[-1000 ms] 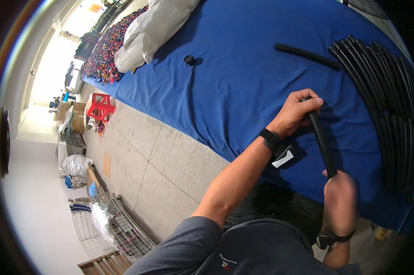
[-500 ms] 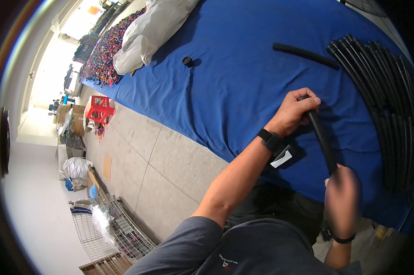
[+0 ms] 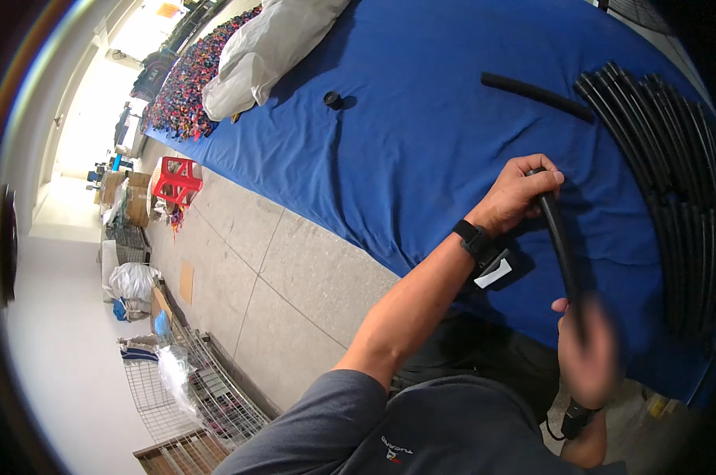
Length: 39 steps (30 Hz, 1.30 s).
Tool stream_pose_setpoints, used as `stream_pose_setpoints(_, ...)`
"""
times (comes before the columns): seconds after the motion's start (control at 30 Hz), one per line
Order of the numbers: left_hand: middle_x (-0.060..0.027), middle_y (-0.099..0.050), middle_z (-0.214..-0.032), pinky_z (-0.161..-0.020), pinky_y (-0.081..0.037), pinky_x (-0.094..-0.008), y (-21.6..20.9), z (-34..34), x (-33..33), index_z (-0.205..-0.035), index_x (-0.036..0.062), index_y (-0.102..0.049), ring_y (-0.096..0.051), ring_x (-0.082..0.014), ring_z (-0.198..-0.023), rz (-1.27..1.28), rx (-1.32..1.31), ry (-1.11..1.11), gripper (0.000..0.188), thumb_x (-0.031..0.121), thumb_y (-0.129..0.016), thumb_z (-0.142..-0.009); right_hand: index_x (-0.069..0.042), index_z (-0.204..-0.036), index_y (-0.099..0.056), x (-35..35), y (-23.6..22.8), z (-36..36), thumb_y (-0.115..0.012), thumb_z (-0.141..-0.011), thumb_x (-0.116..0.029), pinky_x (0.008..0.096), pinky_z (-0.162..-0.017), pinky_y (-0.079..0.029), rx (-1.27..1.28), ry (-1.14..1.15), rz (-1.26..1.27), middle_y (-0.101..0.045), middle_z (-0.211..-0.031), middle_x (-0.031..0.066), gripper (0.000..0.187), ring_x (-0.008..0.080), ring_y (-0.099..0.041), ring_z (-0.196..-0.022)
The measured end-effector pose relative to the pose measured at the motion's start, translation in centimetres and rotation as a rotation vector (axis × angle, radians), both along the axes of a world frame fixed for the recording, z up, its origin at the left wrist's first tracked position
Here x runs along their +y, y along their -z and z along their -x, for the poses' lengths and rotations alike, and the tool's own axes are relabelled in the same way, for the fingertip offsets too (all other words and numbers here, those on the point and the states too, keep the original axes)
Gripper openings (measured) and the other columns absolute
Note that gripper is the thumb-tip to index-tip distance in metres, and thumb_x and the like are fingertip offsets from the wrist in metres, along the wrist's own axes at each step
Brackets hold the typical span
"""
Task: The person assembles black telescopic poles by inserting smaller inner sections into larger outer sections. They handle the poles one at a time, aligning the ends and pushing them together to form longer units. The assembled poles are placed in a growing stack on a blue-covered table.
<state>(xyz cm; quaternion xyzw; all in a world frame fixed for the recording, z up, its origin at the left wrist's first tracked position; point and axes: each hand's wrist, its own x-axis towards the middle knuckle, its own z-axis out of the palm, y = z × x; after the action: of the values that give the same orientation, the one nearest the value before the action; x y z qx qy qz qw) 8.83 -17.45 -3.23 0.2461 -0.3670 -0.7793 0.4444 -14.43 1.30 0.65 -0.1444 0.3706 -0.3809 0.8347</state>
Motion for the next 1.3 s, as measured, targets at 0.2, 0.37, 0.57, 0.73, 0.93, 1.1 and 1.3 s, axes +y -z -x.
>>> stream_pose_setpoints(0.2, 0.0037, -0.058, -0.076, -0.051, -0.036, -0.0226, -1.0, -0.2, 0.2, -0.090, 0.0102, -0.067, -0.051, -0.0054, -0.061, 0.044, -0.183, -0.053, 0.017, 0.026, -0.071, -0.094, 0.005, -0.128, -0.058, -0.2, -1.8, -2.9, -0.065, -0.097, -0.013, 0.0214, -0.044, -0.038, 1.102, -0.030, 0.554, -0.061, -0.072, 0.0025, 0.036, 0.0054, -0.050, -0.053)
stream_pose_setpoints(0.37, 0.0036, -0.056, -0.076, -0.049, -0.034, -0.0217, -0.8, 0.0, 0.0, -0.090, 0.0108, -0.064, -0.048, -0.0061, -0.059, 0.039, -0.180, -0.031, 0.015, 0.024, -0.065, -0.097, 0.008, -0.134, -0.054, -0.8, -0.9, 0.5, -0.046, -0.109, -0.036, 0.0201, -0.038, -0.033, -0.287, -0.034, -0.136, -0.061, -0.078, 0.0083, 0.052, 0.0067, -0.043, -0.044)
stream_pose_setpoints(0.57, 0.0008, -0.060, -0.074, -0.048, -0.032, -0.0209, -0.7, 0.8, 0.1, -0.089, 0.0088, -0.062, -0.046, -0.0047, -0.056, -0.008, -0.101, -0.083, 0.014, 0.019, -0.067, -0.098, 0.002, -0.121, -0.061, -1.0, -2.7, -0.9, -0.061, -0.103, -0.021, 0.0211, -0.045, -0.042, 0.996, -0.135, 0.568, -0.066, -0.084, 0.0073, 0.029, 0.0091, -0.058, -0.057)
stream_pose_setpoints(0.73, -0.0005, -0.064, -0.075, -0.046, -0.034, -0.0211, 0.1, 0.7, 0.1, -0.089, 0.0088, -0.063, -0.048, -0.0047, -0.054, 0.039, -0.095, -0.058, 0.015, 0.021, -0.068, -0.097, -0.001, -0.122, -0.058, -1.8, -3.2, -0.1, -0.060, -0.105, -0.030, 0.0213, -0.045, -0.042, 0.348, -0.136, 0.141, -0.068, -0.085, 0.0061, 0.034, 0.0061, -0.056, -0.054)
stream_pose_setpoints(0.93, -0.0013, -0.065, -0.078, -0.049, -0.038, -0.0226, 0.2, 0.4, -0.1, -0.091, 0.0092, -0.064, -0.051, -0.0057, -0.057, -0.014, -0.045, -0.086, 0.014, 0.021, -0.069, -0.097, -0.001, -0.109, -0.060, -2.1, -0.8, -2.3, -0.067, -0.099, -0.029, 0.0402, -0.055, -0.052, 1.593, -0.011, 1.163, -0.067, -0.081, 0.0127, 0.030, 0.0298, -0.065, -0.061)
stream_pose_setpoints(1.1, -0.0025, -0.066, -0.083, -0.052, -0.041, -0.0235, -1.4, 1.1, -0.2, -0.094, 0.0090, -0.063, -0.054, -0.0081, -0.062, 0.047, -0.165, -0.049, 0.021, 0.029, -0.067, -0.099, -0.003, -0.103, -0.064, -3.8, -2.0, -0.5, -0.075, -0.088, -0.023, 0.0457, -0.076, -0.052, 1.761, -0.133, 1.125, -0.061, -0.092, 0.0143, 0.028, 0.0351, -0.063, -0.089)
stream_pose_setpoints(1.3, -0.0074, -0.065, -0.090, -0.056, -0.049, -0.0262, -5.4, 1.1, -5.8, -0.130, 0.0034, -0.060, -0.060, -0.0121, -0.069, 0.302, -0.494, -0.058, 0.047, 0.043, -0.060, -0.103, 0.002, -0.104, -0.063, -8.0, -2.5, 4.0, -0.075, -0.088, -0.016, 0.0466, -0.077, -0.051, 1.794, 0.045, 1.164, -0.057, -0.098, 0.0170, 0.027, 0.0382, -0.061, -0.090)
